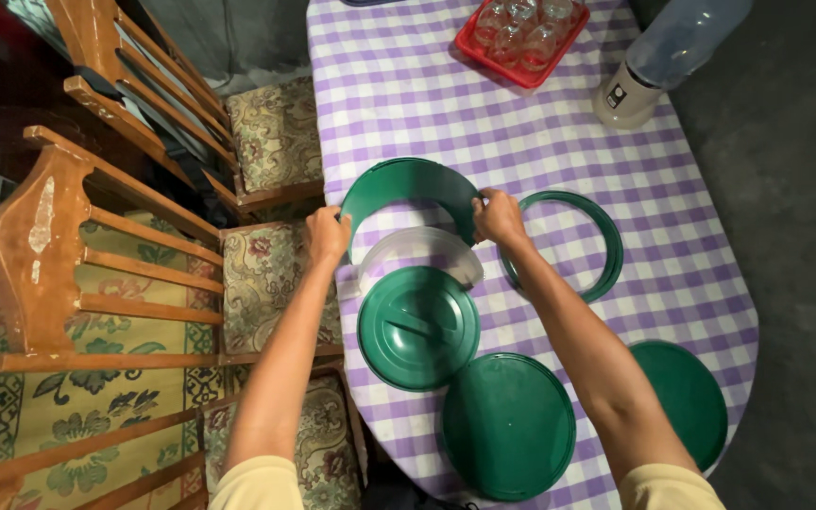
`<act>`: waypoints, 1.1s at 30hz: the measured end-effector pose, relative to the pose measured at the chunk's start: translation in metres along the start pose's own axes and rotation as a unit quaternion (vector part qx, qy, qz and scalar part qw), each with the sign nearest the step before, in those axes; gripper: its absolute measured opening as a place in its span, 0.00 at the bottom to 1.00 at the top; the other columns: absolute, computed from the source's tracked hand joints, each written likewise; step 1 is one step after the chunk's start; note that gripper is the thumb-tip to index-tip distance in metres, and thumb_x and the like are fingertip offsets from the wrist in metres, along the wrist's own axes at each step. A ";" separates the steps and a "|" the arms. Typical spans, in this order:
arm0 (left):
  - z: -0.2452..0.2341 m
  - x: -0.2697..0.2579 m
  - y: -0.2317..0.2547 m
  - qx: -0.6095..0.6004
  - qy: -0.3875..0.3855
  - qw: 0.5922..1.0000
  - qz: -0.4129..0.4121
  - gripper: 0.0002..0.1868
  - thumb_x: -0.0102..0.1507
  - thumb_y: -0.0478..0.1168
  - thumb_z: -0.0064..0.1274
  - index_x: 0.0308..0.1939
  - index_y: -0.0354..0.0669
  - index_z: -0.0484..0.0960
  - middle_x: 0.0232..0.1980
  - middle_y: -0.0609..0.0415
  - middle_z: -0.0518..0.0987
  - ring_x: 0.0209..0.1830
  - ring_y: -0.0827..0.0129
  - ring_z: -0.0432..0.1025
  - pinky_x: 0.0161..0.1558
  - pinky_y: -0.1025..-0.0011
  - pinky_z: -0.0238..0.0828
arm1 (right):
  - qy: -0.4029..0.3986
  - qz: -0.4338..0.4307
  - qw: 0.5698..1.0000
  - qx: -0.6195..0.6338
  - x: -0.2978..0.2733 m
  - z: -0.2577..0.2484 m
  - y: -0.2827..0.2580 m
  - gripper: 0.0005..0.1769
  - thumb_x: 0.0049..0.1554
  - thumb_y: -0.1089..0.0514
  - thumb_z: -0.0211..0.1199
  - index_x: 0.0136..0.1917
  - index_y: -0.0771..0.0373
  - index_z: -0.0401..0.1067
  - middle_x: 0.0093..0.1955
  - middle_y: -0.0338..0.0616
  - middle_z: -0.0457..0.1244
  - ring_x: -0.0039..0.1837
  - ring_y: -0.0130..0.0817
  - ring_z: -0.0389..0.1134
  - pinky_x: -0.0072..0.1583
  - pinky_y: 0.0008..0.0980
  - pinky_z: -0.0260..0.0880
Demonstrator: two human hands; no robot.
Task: The person assembles green plastic components on a table, fitting curved side pieces onto circular bases and stacking the assembled units. The person handles multiple green plastic parts, aligns edges, and secures the pieces together by hand.
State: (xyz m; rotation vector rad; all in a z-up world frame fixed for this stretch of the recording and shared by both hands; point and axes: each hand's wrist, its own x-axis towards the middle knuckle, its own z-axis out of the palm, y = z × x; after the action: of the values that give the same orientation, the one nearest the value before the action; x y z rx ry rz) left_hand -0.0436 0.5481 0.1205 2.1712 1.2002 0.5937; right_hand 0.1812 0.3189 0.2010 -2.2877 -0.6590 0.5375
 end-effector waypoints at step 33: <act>0.068 -0.012 -0.078 -0.220 -0.022 0.975 0.026 0.29 0.58 0.39 0.64 0.63 0.38 0.77 0.53 0.40 0.85 0.52 0.56 0.80 0.54 0.64 0.75 | 0.028 -0.003 0.992 0.124 0.018 0.067 0.117 0.28 0.59 0.57 0.63 0.71 0.63 0.64 0.56 0.54 0.70 0.44 0.41 0.75 0.41 0.38 0.77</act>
State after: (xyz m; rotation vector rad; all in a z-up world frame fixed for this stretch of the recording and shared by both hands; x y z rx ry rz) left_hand -0.0544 0.5524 0.0171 1.8322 0.8882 0.7502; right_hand 0.1948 0.2886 0.0688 -2.0603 -0.5390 0.5201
